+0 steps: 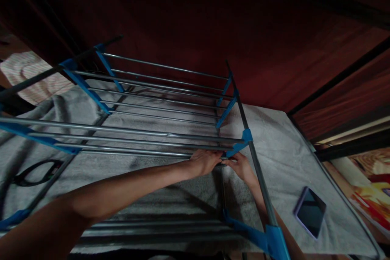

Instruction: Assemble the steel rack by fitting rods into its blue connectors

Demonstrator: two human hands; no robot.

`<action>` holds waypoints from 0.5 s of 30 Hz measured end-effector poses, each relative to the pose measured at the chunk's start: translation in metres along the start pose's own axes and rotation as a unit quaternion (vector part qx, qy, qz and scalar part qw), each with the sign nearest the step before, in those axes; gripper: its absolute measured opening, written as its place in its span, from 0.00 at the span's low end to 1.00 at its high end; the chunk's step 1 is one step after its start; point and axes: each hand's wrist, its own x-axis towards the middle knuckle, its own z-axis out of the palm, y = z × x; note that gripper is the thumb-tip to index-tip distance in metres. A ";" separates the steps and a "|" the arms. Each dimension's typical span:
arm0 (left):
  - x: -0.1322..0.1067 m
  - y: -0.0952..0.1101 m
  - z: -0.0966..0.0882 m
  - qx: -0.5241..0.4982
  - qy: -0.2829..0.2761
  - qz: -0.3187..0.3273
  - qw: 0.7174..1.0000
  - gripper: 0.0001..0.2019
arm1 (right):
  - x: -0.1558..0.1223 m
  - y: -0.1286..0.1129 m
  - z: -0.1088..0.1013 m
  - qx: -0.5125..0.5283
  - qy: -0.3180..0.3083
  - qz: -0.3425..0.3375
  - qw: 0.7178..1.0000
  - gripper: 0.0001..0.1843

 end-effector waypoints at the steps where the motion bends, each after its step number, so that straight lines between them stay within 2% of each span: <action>1: 0.000 0.000 0.001 0.002 0.000 0.002 1.000 0.15 | 0.001 0.000 0.000 0.008 0.002 -0.001 1.000 0.15; 8: -0.002 -0.006 0.000 -0.025 -0.018 0.006 1.000 0.16 | 0.005 -0.003 0.000 -0.009 0.020 -0.001 1.000 0.13; 15: 0.000 -0.011 0.001 -0.039 -0.055 -0.029 0.997 0.18 | 0.004 -0.004 -0.002 -0.118 0.028 -0.013 0.993 0.13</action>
